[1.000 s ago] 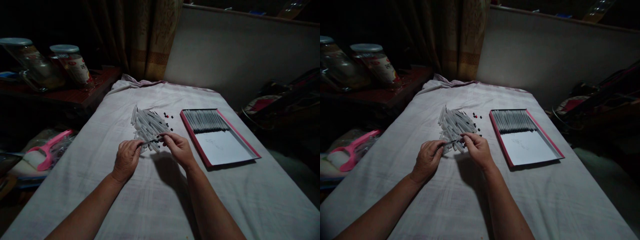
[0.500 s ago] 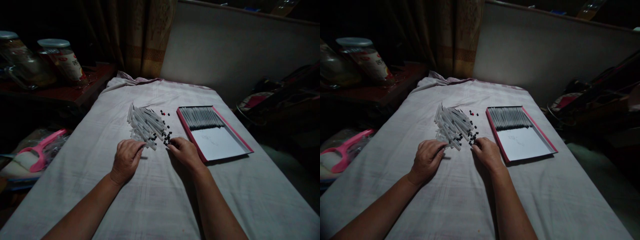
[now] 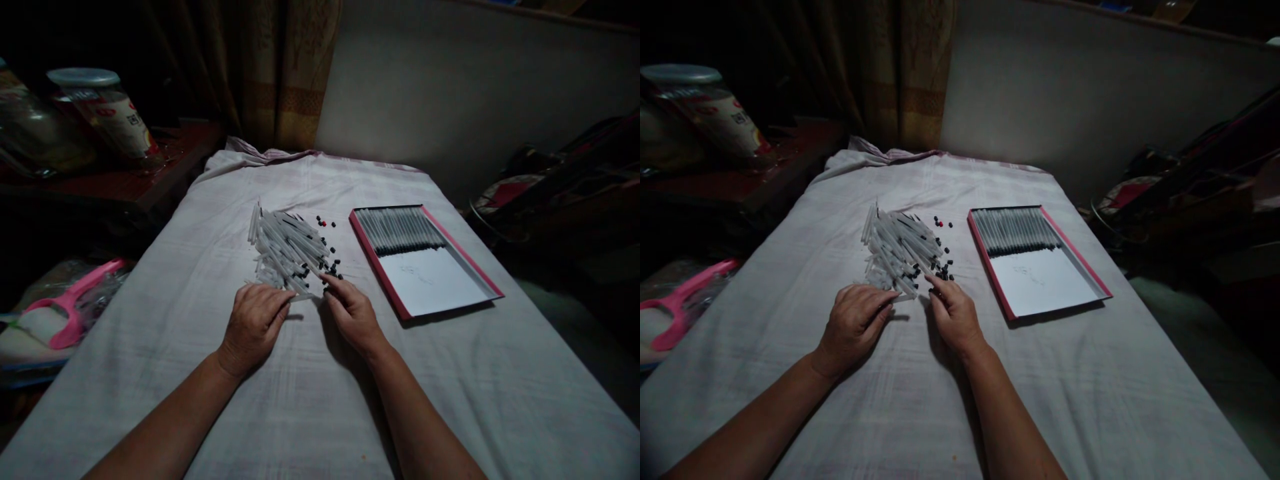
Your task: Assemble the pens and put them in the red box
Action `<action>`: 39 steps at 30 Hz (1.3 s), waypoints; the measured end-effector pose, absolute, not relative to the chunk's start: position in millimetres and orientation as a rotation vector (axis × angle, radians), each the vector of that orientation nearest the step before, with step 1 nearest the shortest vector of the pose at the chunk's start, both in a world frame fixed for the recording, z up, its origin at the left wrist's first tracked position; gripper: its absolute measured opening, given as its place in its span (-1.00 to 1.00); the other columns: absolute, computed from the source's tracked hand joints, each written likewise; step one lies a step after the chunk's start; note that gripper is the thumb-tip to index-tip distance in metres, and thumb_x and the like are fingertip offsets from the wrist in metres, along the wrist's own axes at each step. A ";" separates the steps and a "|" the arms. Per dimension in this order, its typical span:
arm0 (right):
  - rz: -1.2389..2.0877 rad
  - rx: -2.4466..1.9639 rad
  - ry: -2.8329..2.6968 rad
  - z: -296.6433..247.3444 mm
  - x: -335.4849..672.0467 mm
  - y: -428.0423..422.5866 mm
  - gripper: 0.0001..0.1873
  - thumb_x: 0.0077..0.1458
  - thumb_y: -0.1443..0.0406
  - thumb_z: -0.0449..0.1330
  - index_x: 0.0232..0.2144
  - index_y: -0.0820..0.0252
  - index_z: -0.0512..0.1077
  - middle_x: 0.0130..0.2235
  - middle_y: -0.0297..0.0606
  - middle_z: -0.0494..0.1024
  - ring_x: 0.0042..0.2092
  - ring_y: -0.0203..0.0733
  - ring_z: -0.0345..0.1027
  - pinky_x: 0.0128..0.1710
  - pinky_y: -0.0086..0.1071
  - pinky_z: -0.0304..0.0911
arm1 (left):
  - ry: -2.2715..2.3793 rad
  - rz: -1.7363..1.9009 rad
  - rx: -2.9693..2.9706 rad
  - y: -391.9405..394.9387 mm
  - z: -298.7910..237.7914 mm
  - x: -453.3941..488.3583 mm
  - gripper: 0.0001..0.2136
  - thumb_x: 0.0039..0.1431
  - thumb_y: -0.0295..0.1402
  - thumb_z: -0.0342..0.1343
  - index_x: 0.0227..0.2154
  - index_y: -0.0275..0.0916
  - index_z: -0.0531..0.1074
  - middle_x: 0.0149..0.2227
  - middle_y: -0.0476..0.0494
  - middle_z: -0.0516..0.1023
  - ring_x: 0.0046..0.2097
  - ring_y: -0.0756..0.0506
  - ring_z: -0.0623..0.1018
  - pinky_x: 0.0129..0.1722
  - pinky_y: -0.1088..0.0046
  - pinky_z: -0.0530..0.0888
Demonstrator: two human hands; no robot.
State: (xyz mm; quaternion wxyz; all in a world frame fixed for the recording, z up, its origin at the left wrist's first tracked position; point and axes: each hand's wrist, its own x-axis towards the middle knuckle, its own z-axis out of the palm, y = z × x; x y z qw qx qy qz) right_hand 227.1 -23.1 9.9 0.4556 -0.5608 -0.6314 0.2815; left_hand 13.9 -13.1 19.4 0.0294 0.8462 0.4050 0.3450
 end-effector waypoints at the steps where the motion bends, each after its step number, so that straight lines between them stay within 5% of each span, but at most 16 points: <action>1: 0.771 -1.346 -1.498 9.3 222.6 -25.8 -0.69 0.12 0.29 0.12 -0.10 0.10 0.54 -0.19 -0.20 0.61 -0.14 -0.15 0.49 -0.12 -0.27 0.37 | 1.245 1.062 2.617 -13.2 19.1 13.9 -0.81 0.29 -0.40 0.04 -0.12 -0.20 0.51 -0.24 -0.16 0.63 -0.15 -0.16 0.54 -0.07 0.21 0.36; 6: 1.170 -1.288 -1.051 12.0 205.8 -31.8 -0.70 0.05 0.12 0.23 -0.23 0.19 0.50 -0.34 -0.22 0.60 -0.41 -0.21 0.51 -0.52 -0.43 0.34 | 1.259 1.057 2.616 -12.7 17.6 13.4 -0.81 0.29 -0.39 0.04 -0.13 -0.18 0.51 -0.25 -0.16 0.63 -0.16 -0.16 0.54 -0.08 0.21 0.37; 9: 1.214 -1.284 -1.019 16.4 203.9 -32.2 -0.69 -0.01 0.12 0.28 -0.27 0.21 0.49 -0.45 -0.28 0.58 -0.50 -0.27 0.45 -0.59 -0.48 0.26 | 1.245 1.064 2.621 -12.4 17.9 13.3 -0.81 0.28 -0.40 0.04 -0.13 -0.18 0.51 -0.25 -0.16 0.62 -0.16 -0.16 0.54 -0.08 0.22 0.37; 20: 0.937 -1.299 -1.338 9.9 208.8 -35.6 -0.81 0.11 0.28 0.17 -0.23 0.13 0.55 -0.27 -0.25 0.63 -0.29 -0.19 0.52 -0.23 -0.32 0.42 | 1.236 1.023 2.608 -12.4 17.3 12.7 -0.80 0.28 -0.41 0.04 -0.11 -0.17 0.50 -0.23 -0.15 0.63 -0.14 -0.15 0.53 -0.07 0.21 0.36; 39: 0.887 -1.298 -1.468 8.4 210.0 -36.0 -0.79 0.16 0.28 0.15 -0.20 0.12 0.55 -0.25 -0.25 0.64 -0.27 -0.17 0.52 -0.21 -0.32 0.40 | 1.197 1.040 2.624 -12.3 16.4 12.1 -0.82 0.29 -0.43 0.05 -0.09 -0.22 0.47 -0.22 -0.15 0.62 -0.16 -0.16 0.52 -0.06 0.21 0.33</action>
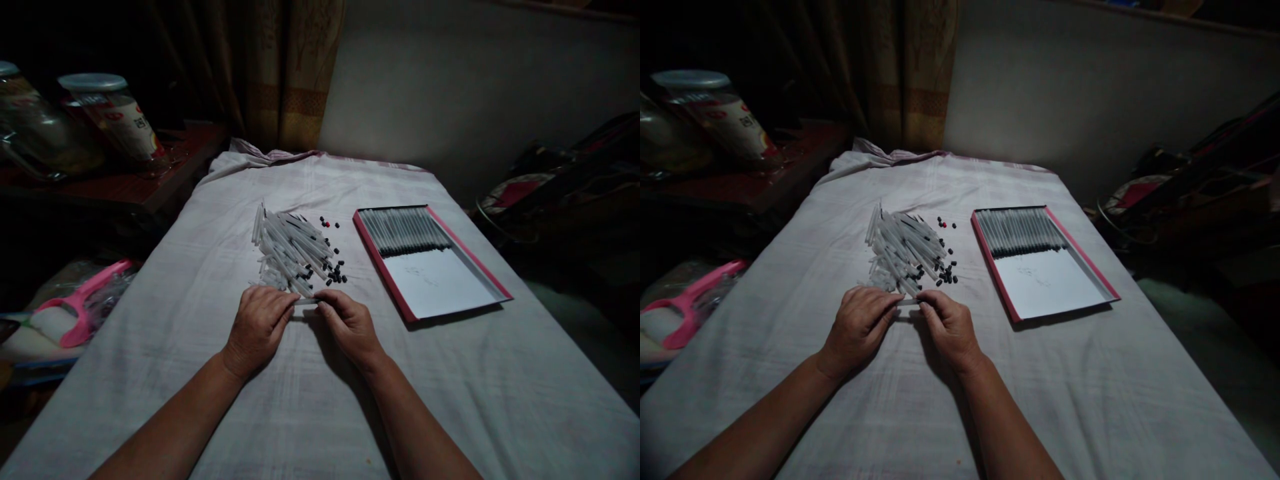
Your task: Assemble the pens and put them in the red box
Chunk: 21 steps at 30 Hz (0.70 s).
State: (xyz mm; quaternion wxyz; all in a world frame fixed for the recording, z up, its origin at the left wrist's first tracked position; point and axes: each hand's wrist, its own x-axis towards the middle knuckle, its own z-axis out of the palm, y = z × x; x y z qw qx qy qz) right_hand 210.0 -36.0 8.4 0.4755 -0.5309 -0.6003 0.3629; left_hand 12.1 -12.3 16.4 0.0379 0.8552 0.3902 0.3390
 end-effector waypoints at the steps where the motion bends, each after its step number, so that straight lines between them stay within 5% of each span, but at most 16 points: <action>1: 0.865 -1.297 -1.487 8.4 210.4 -35.8 -0.80 0.16 0.28 0.15 -0.21 0.12 0.55 -0.25 -0.25 0.64 -0.26 -0.17 0.52 -0.21 -0.33 0.40 | 1.196 1.040 2.623 -12.4 16.4 12.0 -0.82 0.30 -0.42 0.04 -0.09 -0.21 0.47 -0.22 -0.14 0.62 -0.16 -0.15 0.52 -0.07 0.22 0.33; 9: 0.680 -1.466 -1.744 9.9 216.1 -34.9 -0.63 0.24 0.17 0.03 -0.54 0.15 0.44 -0.56 -0.30 0.51 -0.50 -0.25 0.40 -0.45 -0.43 0.25 | 1.136 1.035 2.625 -12.2 16.7 13.2 -0.82 0.30 -0.42 0.04 -0.11 -0.21 0.49 -0.24 -0.13 0.62 -0.17 -0.13 0.51 -0.08 0.24 0.32; 14: 0.783 -1.380 -1.670 11.0 216.3 -36.4 -0.81 0.18 0.25 0.09 -0.19 0.15 0.43 -0.36 -0.28 0.61 -0.36 -0.23 0.48 -0.32 -0.44 0.33 | 1.157 1.041 2.610 -11.7 15.2 12.1 -0.83 0.29 -0.43 0.05 -0.12 -0.21 0.49 -0.23 -0.14 0.62 -0.15 -0.13 0.52 -0.07 0.24 0.32; 18: 0.713 -1.390 -1.714 11.4 217.2 -36.3 -0.82 0.19 0.24 0.07 -0.36 0.15 0.45 -0.42 -0.29 0.57 -0.38 -0.23 0.44 -0.34 -0.43 0.31 | 1.144 1.037 2.619 -11.9 15.0 11.3 -0.83 0.30 -0.43 0.05 -0.12 -0.21 0.49 -0.23 -0.13 0.62 -0.17 -0.13 0.51 -0.08 0.24 0.32; 21: 0.752 -1.401 -1.718 12.3 219.3 -36.6 -0.81 0.20 0.22 0.08 -0.28 0.15 0.46 -0.44 -0.30 0.57 -0.40 -0.24 0.44 -0.35 -0.43 0.31 | 1.132 1.034 2.624 -12.0 15.5 11.5 -0.82 0.31 -0.42 0.03 -0.11 -0.21 0.48 -0.24 -0.13 0.62 -0.17 -0.13 0.52 -0.09 0.24 0.31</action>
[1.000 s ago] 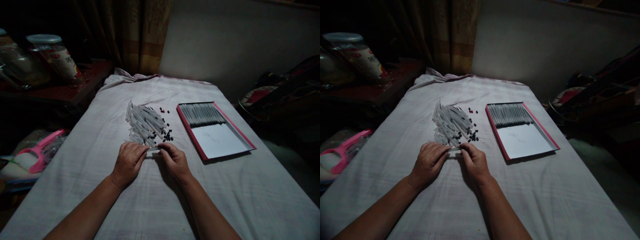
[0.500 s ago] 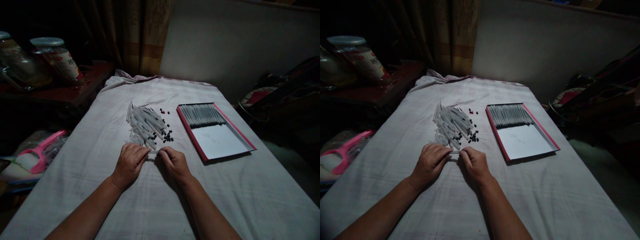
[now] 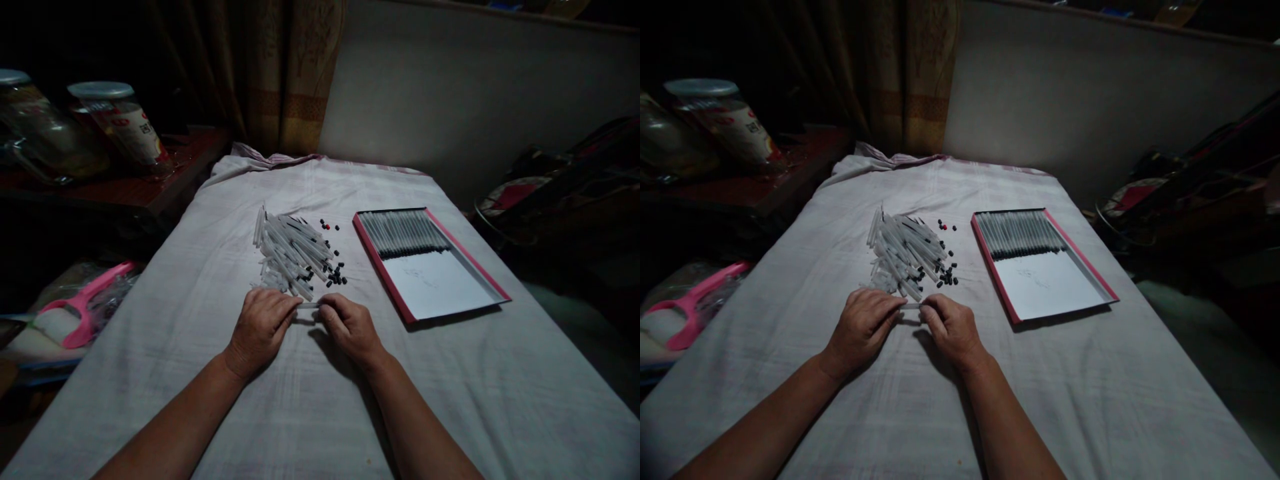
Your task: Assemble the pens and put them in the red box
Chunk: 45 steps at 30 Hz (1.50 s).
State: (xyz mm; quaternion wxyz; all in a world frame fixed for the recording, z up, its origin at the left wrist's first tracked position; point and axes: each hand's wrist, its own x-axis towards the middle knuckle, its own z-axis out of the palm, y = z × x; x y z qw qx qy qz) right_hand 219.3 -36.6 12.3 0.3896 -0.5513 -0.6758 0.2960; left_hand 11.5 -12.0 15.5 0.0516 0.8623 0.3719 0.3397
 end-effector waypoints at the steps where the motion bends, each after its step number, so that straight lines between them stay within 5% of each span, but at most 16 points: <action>1: 0.767 -1.394 -1.713 13.0 220.0 -36.7 -0.81 0.19 0.23 0.09 -0.21 0.15 0.45 -0.41 -0.30 0.58 -0.39 -0.24 0.45 -0.33 -0.43 0.32 | 1.130 1.035 2.625 -11.9 15.8 11.6 -0.82 0.31 -0.42 0.03 -0.11 -0.21 0.48 -0.24 -0.13 0.62 -0.17 -0.13 0.52 -0.08 0.24 0.31; 7: 0.718 -1.368 -1.742 15.3 223.2 -36.2 -0.80 0.21 0.25 0.06 -0.35 0.16 0.46 -0.42 -0.29 0.56 -0.38 -0.24 0.44 -0.33 -0.43 0.31 | 1.118 1.041 2.633 -12.0 16.4 12.3 -0.84 0.30 -0.43 0.04 -0.12 -0.23 0.47 -0.25 -0.12 0.62 -0.19 -0.12 0.51 -0.09 0.26 0.31; 11: 0.749 -1.335 -1.746 14.5 224.4 -35.8 -0.80 0.16 0.26 0.12 -0.18 0.17 0.46 -0.34 -0.27 0.59 -0.34 -0.23 0.47 -0.30 -0.42 0.33 | 1.128 1.023 2.629 -11.9 14.8 12.0 -0.83 0.30 -0.44 0.05 -0.11 -0.23 0.47 -0.23 -0.13 0.62 -0.18 -0.12 0.52 -0.07 0.24 0.31; 15: 0.736 -1.328 -1.768 14.4 225.2 -35.3 -0.82 0.19 0.27 0.08 -0.34 0.17 0.47 -0.41 -0.28 0.57 -0.37 -0.23 0.45 -0.32 -0.41 0.32 | 1.126 1.007 2.626 -11.7 13.8 11.8 -0.83 0.30 -0.43 0.05 -0.11 -0.23 0.48 -0.24 -0.13 0.62 -0.17 -0.12 0.51 -0.07 0.24 0.32; 27: 0.711 -1.330 -1.799 11.2 225.8 -36.5 -0.83 0.18 0.27 0.10 -0.19 0.16 0.42 -0.36 -0.29 0.56 -0.35 -0.24 0.44 -0.30 -0.42 0.31 | 1.111 1.033 2.642 -11.7 16.3 12.6 -0.83 0.29 -0.44 0.05 -0.11 -0.22 0.47 -0.26 -0.12 0.62 -0.19 -0.12 0.51 -0.10 0.26 0.31; 45: 0.693 -1.344 -1.866 15.5 226.0 -35.6 -0.80 0.20 0.26 0.06 -0.39 0.15 0.45 -0.46 -0.31 0.52 -0.41 -0.26 0.37 -0.35 -0.43 0.24 | 1.096 0.975 2.640 -13.0 18.8 12.9 -0.83 0.31 -0.40 0.03 -0.12 -0.21 0.48 -0.25 -0.13 0.62 -0.19 -0.13 0.52 -0.10 0.25 0.32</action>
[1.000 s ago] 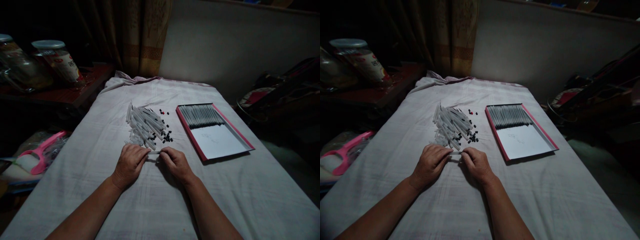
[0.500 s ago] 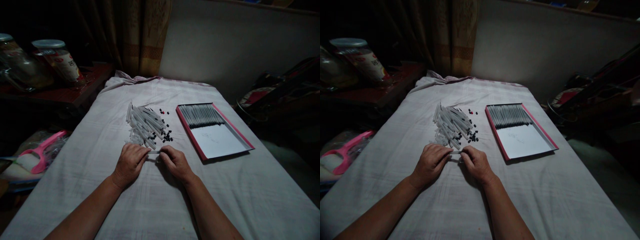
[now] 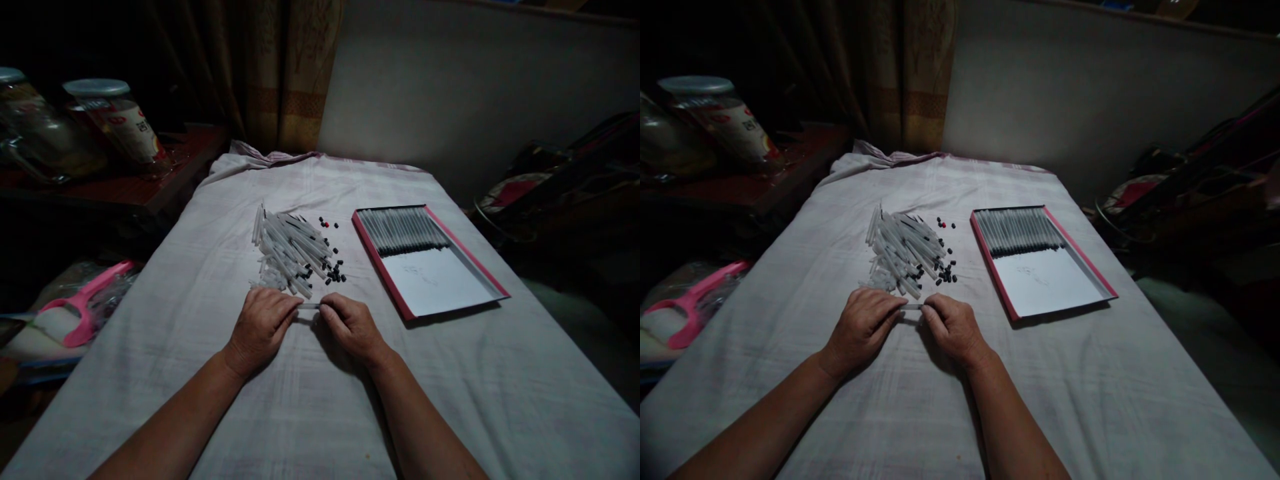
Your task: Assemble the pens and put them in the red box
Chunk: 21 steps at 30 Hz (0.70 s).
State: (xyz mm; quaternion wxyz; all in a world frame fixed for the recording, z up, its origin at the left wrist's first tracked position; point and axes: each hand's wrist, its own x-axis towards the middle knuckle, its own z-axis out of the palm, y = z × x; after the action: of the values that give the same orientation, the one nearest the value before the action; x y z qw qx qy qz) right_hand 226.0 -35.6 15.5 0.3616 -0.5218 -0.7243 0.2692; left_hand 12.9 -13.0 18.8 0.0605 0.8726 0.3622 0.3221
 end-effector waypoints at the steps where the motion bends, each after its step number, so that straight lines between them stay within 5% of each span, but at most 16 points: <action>1: 0.686 -1.345 -1.871 15.5 226.0 -35.5 -0.76 0.22 0.25 0.04 -0.43 0.15 0.44 -0.49 -0.32 0.49 -0.44 -0.27 0.35 -0.38 -0.43 0.22 | 1.082 0.974 2.641 -13.2 18.8 13.0 -0.83 0.31 -0.40 0.03 -0.12 -0.22 0.48 -0.25 -0.13 0.62 -0.19 -0.13 0.51 -0.10 0.25 0.32; 8: 0.722 -1.336 -1.897 16.7 226.7 -36.0 -0.75 0.23 0.23 0.04 -0.42 0.16 0.44 -0.48 -0.33 0.49 -0.43 -0.27 0.35 -0.37 -0.44 0.21 | 1.052 0.966 2.613 -13.5 18.4 13.5 -0.84 0.30 -0.41 0.05 -0.12 -0.21 0.47 -0.24 -0.12 0.62 -0.17 -0.11 0.52 -0.08 0.26 0.32; 14: 0.774 -1.361 -1.804 14.6 223.6 -35.0 -0.60 0.25 0.19 -0.01 -0.59 0.17 0.36 -0.59 -0.38 0.39 -0.52 -0.32 0.26 -0.47 -0.48 0.17 | 1.032 1.006 2.635 -11.3 15.8 12.0 -0.81 0.28 -0.42 0.07 -0.08 -0.19 0.47 -0.21 -0.11 0.64 -0.17 -0.11 0.53 -0.09 0.26 0.33; 21: 0.881 -1.269 -1.755 14.5 225.6 -39.6 -0.75 0.16 0.22 0.16 -0.16 0.15 0.55 -0.24 -0.21 0.66 -0.24 -0.16 0.52 -0.19 -0.33 0.37 | 0.981 0.949 2.689 -15.0 16.3 24.2 -0.82 0.29 -0.35 0.07 -0.10 -0.20 0.48 -0.23 -0.12 0.64 -0.18 -0.11 0.54 -0.09 0.25 0.31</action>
State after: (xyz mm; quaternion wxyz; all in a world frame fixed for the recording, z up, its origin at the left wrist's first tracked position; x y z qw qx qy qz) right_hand 225.6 -39.6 14.5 0.3909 -0.4994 -0.6909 0.3469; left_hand 24.2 -15.0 16.3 0.0631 0.8899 0.3246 0.3142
